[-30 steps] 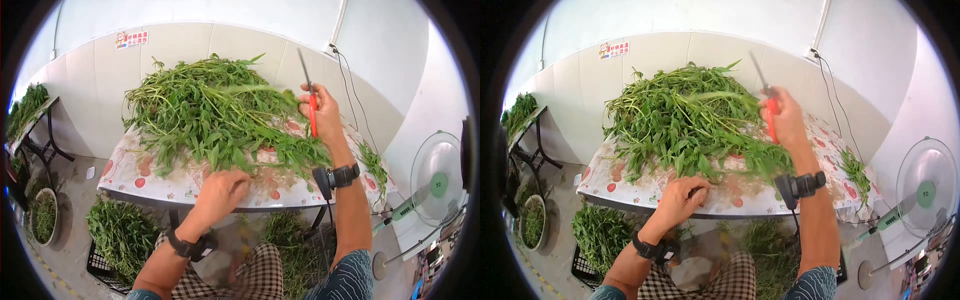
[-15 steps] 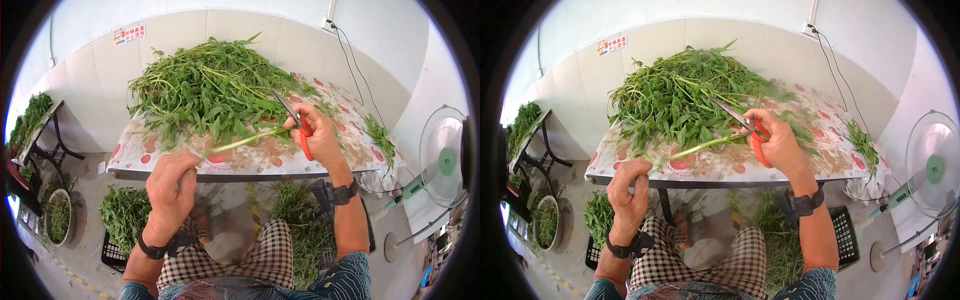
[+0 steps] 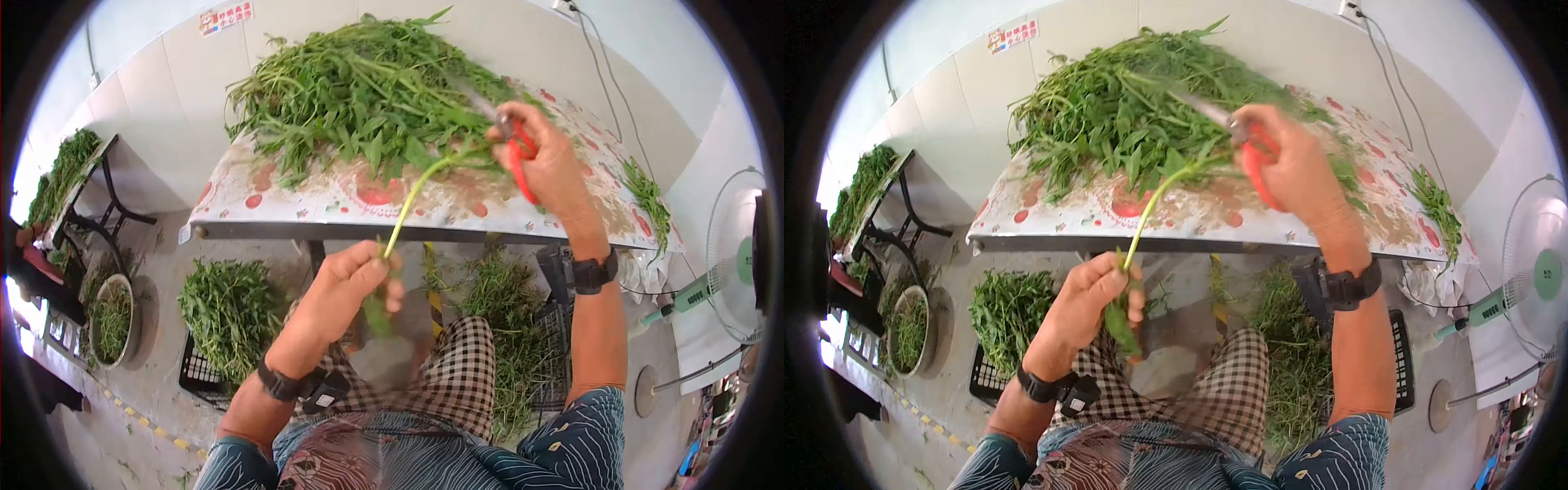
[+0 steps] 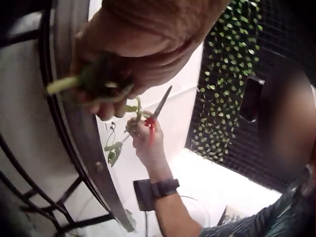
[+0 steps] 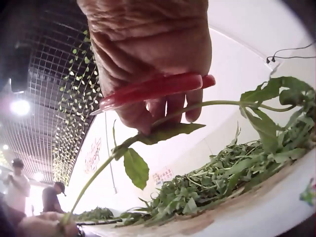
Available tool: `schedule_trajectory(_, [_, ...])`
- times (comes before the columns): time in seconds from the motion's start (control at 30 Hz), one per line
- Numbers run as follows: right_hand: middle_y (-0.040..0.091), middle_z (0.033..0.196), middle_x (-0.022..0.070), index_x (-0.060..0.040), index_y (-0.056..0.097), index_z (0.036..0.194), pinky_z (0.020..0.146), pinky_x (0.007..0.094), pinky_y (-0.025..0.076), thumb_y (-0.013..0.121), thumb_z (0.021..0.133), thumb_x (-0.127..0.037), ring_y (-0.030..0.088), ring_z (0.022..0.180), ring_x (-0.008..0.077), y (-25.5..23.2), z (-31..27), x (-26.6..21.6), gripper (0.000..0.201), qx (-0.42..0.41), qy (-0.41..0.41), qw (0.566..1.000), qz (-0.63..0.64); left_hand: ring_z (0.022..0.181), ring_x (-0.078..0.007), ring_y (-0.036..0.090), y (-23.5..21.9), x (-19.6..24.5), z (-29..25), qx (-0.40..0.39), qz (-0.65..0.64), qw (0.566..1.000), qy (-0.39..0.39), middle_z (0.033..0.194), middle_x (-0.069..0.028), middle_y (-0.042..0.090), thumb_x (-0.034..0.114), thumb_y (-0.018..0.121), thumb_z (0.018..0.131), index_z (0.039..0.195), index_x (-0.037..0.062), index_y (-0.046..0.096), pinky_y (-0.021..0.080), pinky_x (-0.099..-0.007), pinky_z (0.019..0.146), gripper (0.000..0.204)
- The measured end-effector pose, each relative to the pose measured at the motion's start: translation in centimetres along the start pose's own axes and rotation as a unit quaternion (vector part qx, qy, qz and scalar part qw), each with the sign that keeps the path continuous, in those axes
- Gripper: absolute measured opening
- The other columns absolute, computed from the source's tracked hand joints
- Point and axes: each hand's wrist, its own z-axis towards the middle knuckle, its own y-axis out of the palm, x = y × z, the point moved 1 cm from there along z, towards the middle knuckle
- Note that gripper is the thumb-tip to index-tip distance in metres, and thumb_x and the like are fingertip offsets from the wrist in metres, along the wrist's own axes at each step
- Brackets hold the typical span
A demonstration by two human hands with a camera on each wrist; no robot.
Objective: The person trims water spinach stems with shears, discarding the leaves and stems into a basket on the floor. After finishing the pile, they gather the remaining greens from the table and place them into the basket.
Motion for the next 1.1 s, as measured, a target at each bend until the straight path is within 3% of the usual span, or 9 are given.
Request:
schedule_trajectory(0.1, [0.064,0.079,0.0068,-0.0031,0.053,0.109,0.067,0.025,0.048,0.059,0.083,-0.009,0.062,0.076,0.0154,0.1,-0.6,0.8,0.027,0.103,-0.017,0.994,0.024,0.076,-0.0227,0.062,-0.3,-1.0,0.3,0.018,-0.23,0.971,-0.062,0.085,-0.0105,0.061,0.022,0.047,0.093,0.107,0.0025,0.049,0.054,-0.0374,0.067,0.024])
schedule_trajectory(0.2, [0.061,0.073,0.0071,0.0028,0.051,0.108,0.057,0.0256,0.045,0.058,0.086,-0.014,0.058,0.063,0.0144,-0.9,-2.8,0.8,0.029,0.08,0.032,0.961,0.262,0.086,-0.0283,0.063,-2.1,-2.4,0.5,-0.017,-0.339,0.937,-0.089,0.099,-0.0141,0.062,0.02,0.046,0.093,0.112,0.0018,0.049,0.054,-0.0436,0.074,0.026])
schedule_trajectory(0.3, [0.058,0.07,0.0066,0.005,0.049,0.11,0.051,0.0266,0.041,0.058,0.087,-0.024,0.053,0.056,0.0136,-0.4,-6.3,0.2,0.038,0.026,0.087,0.956,0.28,0.086,-0.0282,0.063,-1.8,-2.0,0.1,0.029,-0.374,0.919,-0.118,0.101,-0.0149,0.061,0.018,0.046,0.093,0.112,0.0015,0.049,0.054,-0.0424,0.074,0.025])
schedule_trajectory(0.47, [0.062,0.078,0.0101,0.0036,0.044,0.116,0.061,0.0259,0.048,0.057,0.087,-0.039,0.059,0.065,0.0165,3.3,-12.8,-0.8,0.053,-0.007,0.201,0.923,0.328,0.073,-0.0209,0.06,-2.5,-3.1,0.1,-0.065,-0.392,0.913,-0.093,0.091,-0.0116,0.06,0.018,0.048,0.092,0.109,0.0015,0.048,0.052,-0.0331,0.061,0.024])
schedule_trajectory(0.53, [0.061,0.097,0.0137,0.0018,0.038,0.124,0.071,0.0257,0.049,0.061,0.082,-0.048,0.06,0.085,0.0172,4.1,-14.2,-1.3,0.069,-0.092,0.264,0.849,0.448,0.064,-0.0141,0.054,-1.8,-2.3,-0.5,-0.021,-0.314,0.941,-0.121,0.077,-0.0054,0.055,0.021,0.053,0.09,0.106,0.0046,0.051,0.046,-0.025,0.05,0.023])
schedule_trajectory(0.63, [0.048,0.123,0.0125,-0.0012,0.027,0.135,0.091,0.0326,0.04,0.063,0.073,-0.06,0.046,0.114,0.0205,5.5,-15.9,-2.3,0.092,-0.148,0.299,0.847,0.413,0.066,-0.0129,0.056,-2.2,-2.2,-1.7,-0.005,-0.146,0.983,-0.107,0.079,-0.0075,0.058,0.024,0.056,0.09,0.1,0.0037,0.054,0.048,-0.0247,0.052,0.023])
schedule_trajectory(0.77, [0.049,0.119,0.0117,-0.001,0.027,0.135,0.09,0.0321,0.04,0.063,0.074,-0.059,0.047,0.11,0.0216,7.1,-16.6,-2.4,0.092,-0.178,0.271,0.828,0.458,0.066,-0.0145,0.057,-2.5,-1.9,-3.1,0.011,-0.126,0.986,-0.105,0.081,-0.0085,0.059,0.024,0.054,0.09,0.099,0.0022,0.053,0.048,-0.0259,0.054,0.023])
schedule_trajectory(0.9, [0.05,0.12,0.0149,0.0005,0.028,0.135,0.084,0.0317,0.043,0.064,0.072,-0.061,0.052,0.105,0.0217,8.3,-16.4,-2.9,0.095,-0.192,0.309,0.814,0.452,0.069,-0.0179,0.06,-3.0,-1.9,-3.5,0.006,-0.308,0.943,-0.129,0.083,-0.0093,0.059,0.026,0.047,0.093,0.103,0.0014,0.05,0.052,-0.0273,0.057,0.026])
schedule_trajectory(1.1, [0.053,0.115,0.0138,-0.0018,0.033,0.133,0.081,0.0317,0.045,0.062,0.075,-0.059,0.055,0.101,0.0217,9.7,-16.2,-3.6,0.087,-0.208,0.335,0.821,0.413,0.063,-0.0193,0.059,-3.0,-1.7,-4.2,-0.008,-0.294,0.944,-0.152,0.081,-0.0108,0.059,0.023,0.048,0.092,0.102,0.0027,0.05,0.05,-0.0295,0.053,0.023])
